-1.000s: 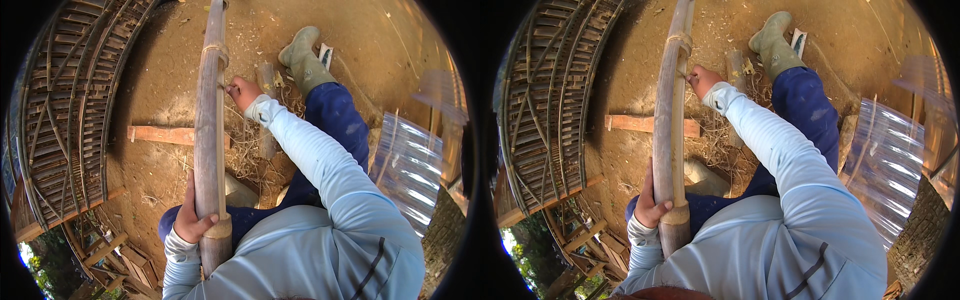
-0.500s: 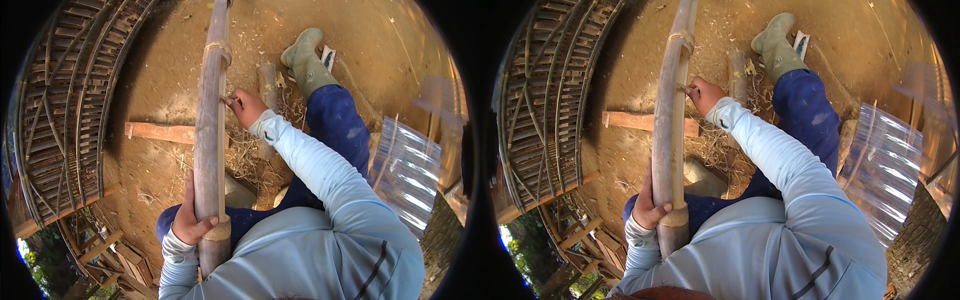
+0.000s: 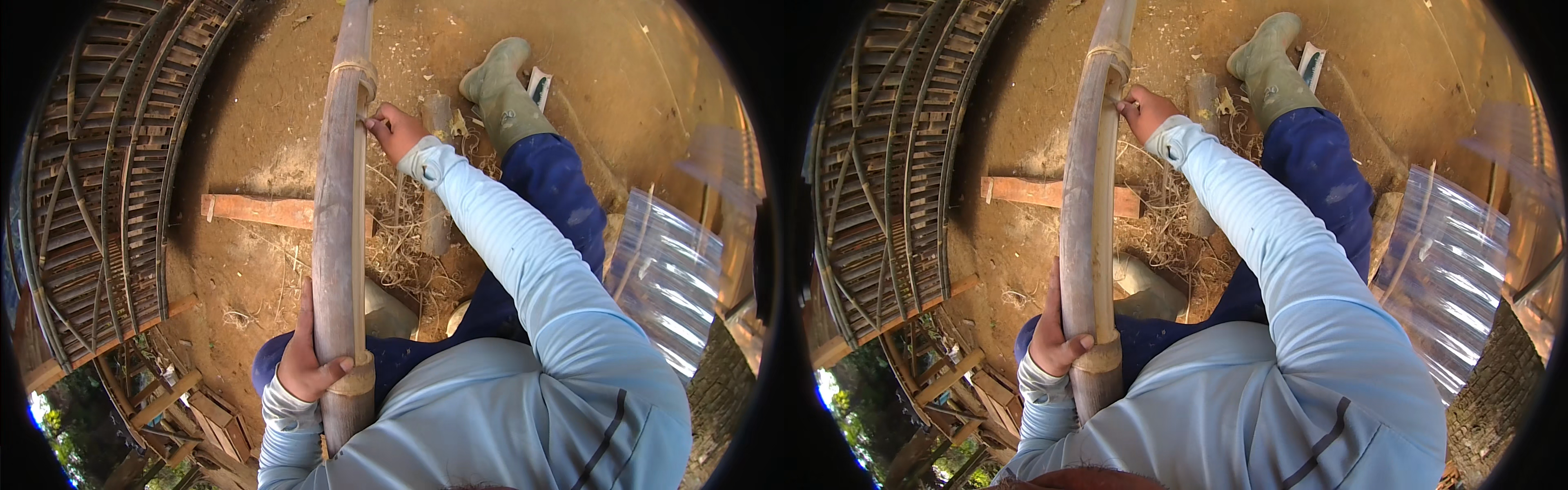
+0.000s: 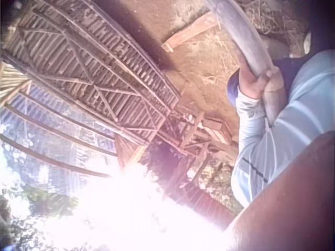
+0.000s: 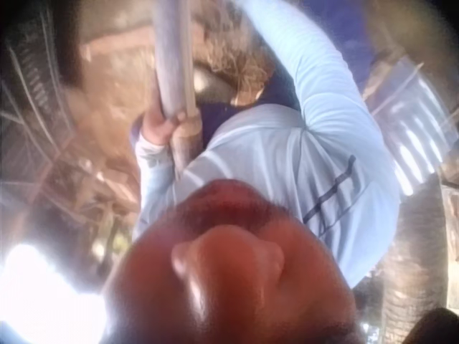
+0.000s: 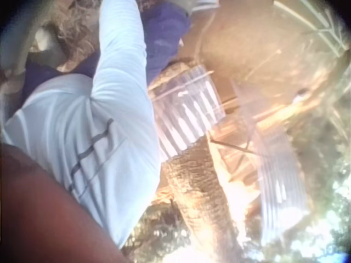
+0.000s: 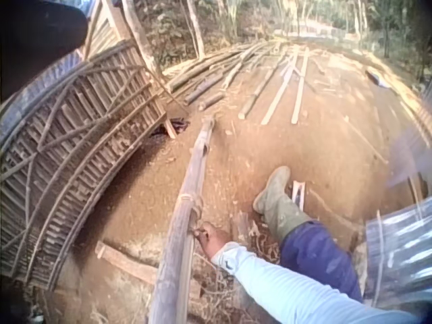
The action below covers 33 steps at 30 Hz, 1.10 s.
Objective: The person holds a long bamboo pole between their legs and uses a small knife to carve and smooth its surface. They repeatedly scrape the bamboo, rotating it to work on different sections and removing thin shavings.
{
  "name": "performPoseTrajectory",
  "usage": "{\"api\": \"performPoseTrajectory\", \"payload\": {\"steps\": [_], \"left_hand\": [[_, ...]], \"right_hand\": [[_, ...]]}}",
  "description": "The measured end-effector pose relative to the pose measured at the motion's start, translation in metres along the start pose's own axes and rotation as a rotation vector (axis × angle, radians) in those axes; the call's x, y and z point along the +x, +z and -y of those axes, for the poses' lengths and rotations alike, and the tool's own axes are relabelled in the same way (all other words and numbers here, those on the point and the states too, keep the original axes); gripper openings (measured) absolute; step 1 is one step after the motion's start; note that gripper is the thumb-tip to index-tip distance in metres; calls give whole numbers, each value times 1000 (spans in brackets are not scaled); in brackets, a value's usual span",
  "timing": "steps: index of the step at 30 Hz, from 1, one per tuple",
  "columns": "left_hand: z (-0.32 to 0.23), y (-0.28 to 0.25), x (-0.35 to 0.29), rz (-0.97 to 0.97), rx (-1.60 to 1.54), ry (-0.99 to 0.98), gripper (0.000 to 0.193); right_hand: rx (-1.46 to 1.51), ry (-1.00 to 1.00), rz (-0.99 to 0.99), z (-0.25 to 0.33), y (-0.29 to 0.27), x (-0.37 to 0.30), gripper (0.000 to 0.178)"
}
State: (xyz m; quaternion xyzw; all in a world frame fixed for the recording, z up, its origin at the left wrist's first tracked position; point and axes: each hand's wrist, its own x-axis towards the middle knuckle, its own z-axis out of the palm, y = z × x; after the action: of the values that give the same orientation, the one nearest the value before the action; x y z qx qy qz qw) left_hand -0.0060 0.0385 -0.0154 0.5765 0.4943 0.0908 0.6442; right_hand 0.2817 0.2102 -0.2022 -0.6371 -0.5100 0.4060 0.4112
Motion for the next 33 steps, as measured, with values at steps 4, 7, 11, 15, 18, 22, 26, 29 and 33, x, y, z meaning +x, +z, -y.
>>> {"api": "performPoseTrajectory", "payload": {"steps": [4,7,11,15,18,22,26,29,33], "left_hand": [[4,0,0,-29,-41,27,128],[5,2,-5,-27,-39,27,128],[6,-3,1,10,-16,32,128],[3,-2,-1,-12,-14,54,127],[6,-2,-1,-6,-24,42,126],[9,-6,1,3,-3,52,126],[7,-4,-2,-8,-20,36,127],[5,-4,-1,-5,-24,31,127],[6,-3,-1,-27,-28,44,127]], "right_hand": [[-8,7,25,9,4,-13,32],[9,65,99,7,7,-21,31],[-15,29,-59,-3,-1,19,29],[10,-97,-10,-10,12,-11,31],[-24,61,20,1,0,7,28],[-53,-35,-42,-8,-2,22,29],[-46,-3,25,-5,-1,8,29],[-59,-49,-21,-13,-6,32,29],[-63,-117,-14,-18,-1,24,29]]}}
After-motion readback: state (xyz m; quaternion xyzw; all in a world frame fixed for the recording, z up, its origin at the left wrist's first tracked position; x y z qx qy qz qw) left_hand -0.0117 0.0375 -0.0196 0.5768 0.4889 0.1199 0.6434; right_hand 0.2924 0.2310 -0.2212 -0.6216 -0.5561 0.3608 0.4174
